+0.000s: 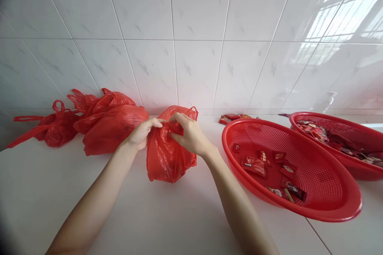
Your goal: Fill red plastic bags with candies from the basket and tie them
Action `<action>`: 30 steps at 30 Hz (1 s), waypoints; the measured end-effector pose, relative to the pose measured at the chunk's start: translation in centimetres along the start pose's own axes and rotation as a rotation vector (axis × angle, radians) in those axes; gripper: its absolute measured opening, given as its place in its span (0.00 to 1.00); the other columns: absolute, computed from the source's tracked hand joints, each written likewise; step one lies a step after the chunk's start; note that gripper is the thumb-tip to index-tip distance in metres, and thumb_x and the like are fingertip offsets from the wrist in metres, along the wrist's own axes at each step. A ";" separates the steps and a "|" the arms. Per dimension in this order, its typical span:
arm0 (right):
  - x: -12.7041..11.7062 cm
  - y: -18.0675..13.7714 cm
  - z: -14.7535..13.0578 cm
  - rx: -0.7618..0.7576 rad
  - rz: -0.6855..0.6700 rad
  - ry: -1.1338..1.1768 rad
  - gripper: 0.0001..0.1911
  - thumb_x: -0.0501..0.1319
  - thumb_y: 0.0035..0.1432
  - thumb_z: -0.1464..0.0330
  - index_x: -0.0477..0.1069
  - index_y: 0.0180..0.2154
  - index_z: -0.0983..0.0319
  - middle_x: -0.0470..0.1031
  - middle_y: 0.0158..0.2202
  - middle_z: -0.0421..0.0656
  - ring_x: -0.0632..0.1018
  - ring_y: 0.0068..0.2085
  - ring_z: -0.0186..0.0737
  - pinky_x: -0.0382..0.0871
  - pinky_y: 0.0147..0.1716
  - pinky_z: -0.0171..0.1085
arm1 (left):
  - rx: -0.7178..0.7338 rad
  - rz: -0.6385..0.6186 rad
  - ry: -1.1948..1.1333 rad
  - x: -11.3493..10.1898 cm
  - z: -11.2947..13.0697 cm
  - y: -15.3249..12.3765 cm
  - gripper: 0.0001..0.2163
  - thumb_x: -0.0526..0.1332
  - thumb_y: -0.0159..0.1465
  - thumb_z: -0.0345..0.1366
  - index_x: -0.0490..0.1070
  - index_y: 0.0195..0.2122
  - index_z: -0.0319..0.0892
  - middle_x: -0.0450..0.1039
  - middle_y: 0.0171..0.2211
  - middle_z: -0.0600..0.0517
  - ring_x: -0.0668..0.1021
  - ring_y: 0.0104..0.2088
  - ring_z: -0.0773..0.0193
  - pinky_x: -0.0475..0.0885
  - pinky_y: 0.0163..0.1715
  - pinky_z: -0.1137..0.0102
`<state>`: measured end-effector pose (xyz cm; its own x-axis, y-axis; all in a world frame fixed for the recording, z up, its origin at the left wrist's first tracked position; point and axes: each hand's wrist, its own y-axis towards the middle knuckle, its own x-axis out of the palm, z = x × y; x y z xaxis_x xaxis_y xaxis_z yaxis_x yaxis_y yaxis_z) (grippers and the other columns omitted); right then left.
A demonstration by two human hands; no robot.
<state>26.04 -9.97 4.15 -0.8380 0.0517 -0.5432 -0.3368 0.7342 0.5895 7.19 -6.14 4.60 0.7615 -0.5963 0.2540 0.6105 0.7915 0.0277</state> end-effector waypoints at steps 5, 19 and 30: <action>0.1 0.1 -0.1 -0.065 0.042 -0.007 0.14 0.61 0.59 0.71 0.64 0.47 0.57 0.70 0.46 0.44 0.73 0.39 0.38 0.69 0.38 0.39 | -0.015 0.028 -0.075 0.1 -0.1 0.2 0.07 0.61 0.53 0.34 0.78 0.28 0.39 0.75 0.24 0.52 0.75 0.29 0.63 0.70 0.34 0.70; -0.5 0.2 -1.0 -0.028 0.144 0.447 0.09 0.58 0.66 0.62 0.70 0.34 0.59 0.74 0.39 0.43 0.74 0.43 0.39 0.69 0.47 0.42 | 0.220 0.105 0.300 -0.1 0.6 -0.2 0.09 0.60 0.62 0.39 0.78 0.35 0.41 0.78 0.38 0.49 0.76 0.41 0.58 0.68 0.42 0.67; -2.7 -0.1 -0.5 0.091 0.043 0.617 0.09 0.62 0.61 0.65 0.71 0.28 0.61 0.78 0.30 0.42 0.76 0.35 0.39 0.69 0.42 0.41 | 0.339 0.190 0.622 -3.8 0.5 0.1 0.08 0.62 0.61 0.39 0.77 0.38 0.41 0.76 0.40 0.49 0.75 0.44 0.60 0.67 0.48 0.66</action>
<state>28.16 -10.51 5.83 -0.9527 -0.2981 -0.0588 -0.2822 0.7963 0.5351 4.26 -3.74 4.14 0.8917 -0.3305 -0.3092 0.4315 0.8267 0.3609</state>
